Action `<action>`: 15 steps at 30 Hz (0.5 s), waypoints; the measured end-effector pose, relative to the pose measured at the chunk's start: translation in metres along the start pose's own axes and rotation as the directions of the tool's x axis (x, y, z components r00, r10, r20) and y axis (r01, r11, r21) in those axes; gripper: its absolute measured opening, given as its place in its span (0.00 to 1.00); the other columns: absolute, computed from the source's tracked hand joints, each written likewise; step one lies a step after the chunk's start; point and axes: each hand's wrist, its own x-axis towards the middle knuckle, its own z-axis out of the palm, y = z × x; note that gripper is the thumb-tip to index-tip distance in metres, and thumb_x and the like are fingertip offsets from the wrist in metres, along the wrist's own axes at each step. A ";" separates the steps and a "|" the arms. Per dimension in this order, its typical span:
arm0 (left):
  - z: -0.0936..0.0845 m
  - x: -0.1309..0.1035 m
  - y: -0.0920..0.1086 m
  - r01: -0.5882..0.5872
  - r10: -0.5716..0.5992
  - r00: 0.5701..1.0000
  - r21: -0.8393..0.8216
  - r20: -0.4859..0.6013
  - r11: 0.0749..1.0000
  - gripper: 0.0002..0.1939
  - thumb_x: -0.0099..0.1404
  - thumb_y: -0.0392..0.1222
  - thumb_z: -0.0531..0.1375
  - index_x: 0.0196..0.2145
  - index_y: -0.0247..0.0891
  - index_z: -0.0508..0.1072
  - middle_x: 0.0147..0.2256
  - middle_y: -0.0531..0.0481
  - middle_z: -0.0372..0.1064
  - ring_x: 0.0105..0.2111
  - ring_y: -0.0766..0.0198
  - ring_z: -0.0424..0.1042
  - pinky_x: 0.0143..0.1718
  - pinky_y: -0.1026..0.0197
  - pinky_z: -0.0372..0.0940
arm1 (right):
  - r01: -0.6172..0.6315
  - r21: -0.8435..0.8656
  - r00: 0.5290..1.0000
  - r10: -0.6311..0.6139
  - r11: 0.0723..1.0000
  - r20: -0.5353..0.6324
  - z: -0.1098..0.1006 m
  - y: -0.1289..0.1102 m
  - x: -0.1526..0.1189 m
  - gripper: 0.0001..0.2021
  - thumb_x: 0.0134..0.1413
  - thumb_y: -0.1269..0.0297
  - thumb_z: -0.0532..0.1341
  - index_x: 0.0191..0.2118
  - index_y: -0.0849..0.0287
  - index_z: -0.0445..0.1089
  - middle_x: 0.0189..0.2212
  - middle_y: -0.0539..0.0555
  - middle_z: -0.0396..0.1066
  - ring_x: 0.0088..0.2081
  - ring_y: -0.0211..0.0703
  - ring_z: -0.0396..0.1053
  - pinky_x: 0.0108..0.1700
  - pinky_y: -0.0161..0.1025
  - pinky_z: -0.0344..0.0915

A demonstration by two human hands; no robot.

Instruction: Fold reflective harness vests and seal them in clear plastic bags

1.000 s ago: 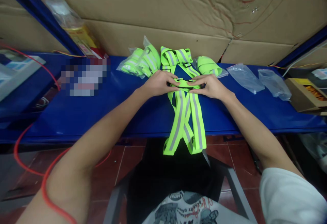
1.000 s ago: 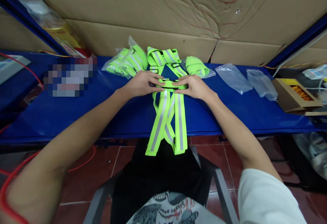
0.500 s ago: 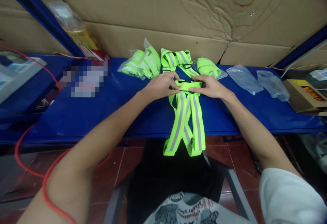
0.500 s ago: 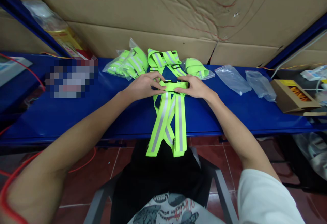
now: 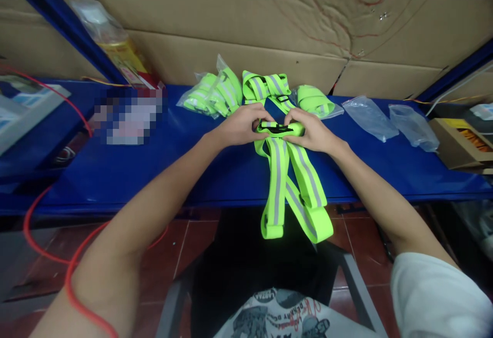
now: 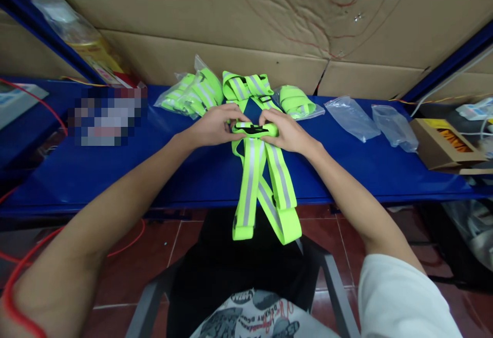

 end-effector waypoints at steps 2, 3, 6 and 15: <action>0.004 -0.001 0.004 -0.041 0.040 0.999 0.057 0.021 0.998 0.12 0.63 0.38 0.71 0.45 0.42 0.83 0.41 0.48 0.75 0.31 0.63 0.70 0.33 0.60 0.67 | -0.011 0.069 0.999 0.009 0.998 0.037 -0.004 -0.001 0.000 0.21 0.63 0.39 0.73 0.43 0.53 0.76 0.44 0.57 0.78 0.46 0.55 0.75 0.50 0.49 0.69; 0.006 -0.002 0.007 -0.054 0.052 0.998 0.079 0.029 0.995 0.11 0.62 0.35 0.70 0.43 0.41 0.83 0.42 0.48 0.75 0.30 0.64 0.70 0.33 0.60 0.66 | -0.032 0.117 0.998 0.025 0.993 0.064 -0.006 -0.002 0.000 0.21 0.63 0.39 0.73 0.42 0.53 0.78 0.45 0.57 0.80 0.47 0.54 0.76 0.50 0.49 0.70; 0.010 -0.004 0.016 -0.078 0.073 0.997 0.142 0.040 0.987 0.11 0.62 0.30 0.66 0.41 0.40 0.83 0.46 0.46 0.74 0.31 0.64 0.70 0.32 0.60 0.64 | -0.131 0.213 0.987 0.107 0.968 0.119 -0.013 0.002 -0.002 0.23 0.62 0.36 0.72 0.42 0.52 0.83 0.52 0.58 0.83 0.50 0.54 0.79 0.47 0.46 0.73; -0.003 -0.003 0.008 0.050 -0.038 0.988 -0.083 0.148 0.995 0.17 0.59 0.38 0.75 0.47 0.44 0.89 0.58 0.43 0.77 0.28 0.70 0.73 0.35 0.59 0.74 | -0.282 0.032 0.942 0.271 0.959 0.197 -0.020 0.022 -0.005 0.36 0.52 0.27 0.74 0.51 0.55 0.86 0.35 0.53 0.81 0.30 0.43 0.70 0.33 0.43 0.66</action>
